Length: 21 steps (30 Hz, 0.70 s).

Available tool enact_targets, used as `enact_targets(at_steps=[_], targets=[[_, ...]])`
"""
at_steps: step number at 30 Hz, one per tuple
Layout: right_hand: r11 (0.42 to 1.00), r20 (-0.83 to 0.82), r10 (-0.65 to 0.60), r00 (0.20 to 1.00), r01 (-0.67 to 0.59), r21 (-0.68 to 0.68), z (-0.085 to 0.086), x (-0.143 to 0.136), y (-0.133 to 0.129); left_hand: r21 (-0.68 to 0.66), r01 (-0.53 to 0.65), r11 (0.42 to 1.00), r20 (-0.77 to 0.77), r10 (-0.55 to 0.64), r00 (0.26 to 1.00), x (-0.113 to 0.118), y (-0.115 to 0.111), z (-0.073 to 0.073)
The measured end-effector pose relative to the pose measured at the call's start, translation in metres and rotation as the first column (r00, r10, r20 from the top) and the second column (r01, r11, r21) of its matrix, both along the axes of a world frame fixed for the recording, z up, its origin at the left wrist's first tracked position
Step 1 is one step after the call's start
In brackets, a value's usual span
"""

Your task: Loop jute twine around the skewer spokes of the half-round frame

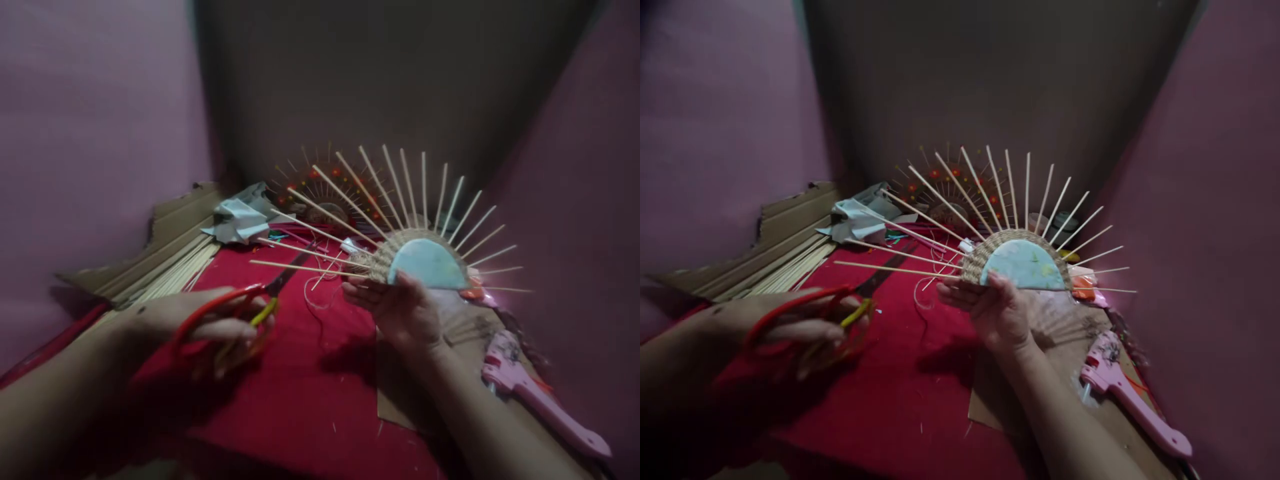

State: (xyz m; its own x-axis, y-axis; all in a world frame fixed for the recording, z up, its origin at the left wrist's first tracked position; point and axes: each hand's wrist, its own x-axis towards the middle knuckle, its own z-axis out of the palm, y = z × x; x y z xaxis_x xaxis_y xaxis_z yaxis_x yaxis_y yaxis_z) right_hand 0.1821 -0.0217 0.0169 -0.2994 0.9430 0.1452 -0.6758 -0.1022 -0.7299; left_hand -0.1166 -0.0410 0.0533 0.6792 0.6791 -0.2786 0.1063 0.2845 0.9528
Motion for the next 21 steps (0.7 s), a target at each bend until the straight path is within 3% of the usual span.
enact_targets(at_steps=[1, 2, 3, 4, 7, 9, 13, 15, 17, 18, 19, 21], targets=[[1.000, 0.006, 0.002, 1.000, -0.002, -0.001, 0.002, 0.003, 0.000, 0.171, 0.064, 0.983, -0.171, -0.035, 0.985, -0.002, 0.011, 0.005], [1.000, 0.012, 0.007, 1.000, -0.007, -0.004, 0.003, 0.004, -0.001, 0.342, 0.088, 0.936, -0.273, 0.009, 0.962, -0.004, 0.024, 0.009], [1.000, 0.014, 0.015, 1.000, -0.015, -0.006, 0.004, 0.006, -0.002, 0.495, 0.113, 0.861, -0.379, 0.098, 0.920, -0.006, 0.038, 0.009], [1.000, 0.009, 0.024, 1.000, -0.024, -0.007, 0.004, 0.006, -0.003, 0.651, 0.108, 0.751, -0.419, 0.238, 0.876, -0.007, 0.052, 0.007], [0.995, 0.015, 0.097, 0.995, -0.097, -0.017, 0.001, 0.004, -0.009, 0.927, 0.107, 0.361, -0.319, 0.603, 0.731, -0.009, 0.085, -0.010], [0.987, 0.044, 0.157, 0.987, -0.155, -0.047, -0.002, 0.003, -0.013, 0.949, 0.081, 0.306, -0.276, 0.676, 0.684, -0.008, 0.098, -0.023], [0.968, 0.059, 0.238, 0.970, -0.231, -0.099, -0.008, 0.005, -0.016, 0.910, 0.020, 0.415, -0.354, 0.751, 0.557, 0.007, 0.112, -0.031], [0.955, 0.057, 0.286, 0.957, -0.279, -0.101, -0.010, 0.006, -0.016, 0.897, 0.016, 0.443, -0.374, 0.737, 0.563, 0.026, 0.111, -0.027], [0.948, 0.050, 0.313, 0.949, -0.308, -0.085, -0.012, 0.006, -0.016, 0.879, 0.047, 0.474, -0.382, 0.643, 0.663, 0.049, 0.100, -0.020], [0.945, 0.042, 0.322, 0.946, -0.318, -0.074, -0.013, 0.006, -0.016, 0.858, 0.020, 0.513, -0.335, 0.531, 0.778, 0.061, 0.092, -0.015], [0.943, 0.041, 0.328, 0.944, -0.325, -0.066, -0.014, 0.006, -0.015, 0.820, -0.027, 0.572, -0.259, 0.412, 0.873, 0.073, 0.082, -0.011], [0.941, 0.055, 0.337, 0.940, -0.333, -0.061, -0.017, 0.006, -0.015, 0.683, -0.117, 0.721, -0.084, 0.236, 0.968, 0.092, 0.060, -0.002]])
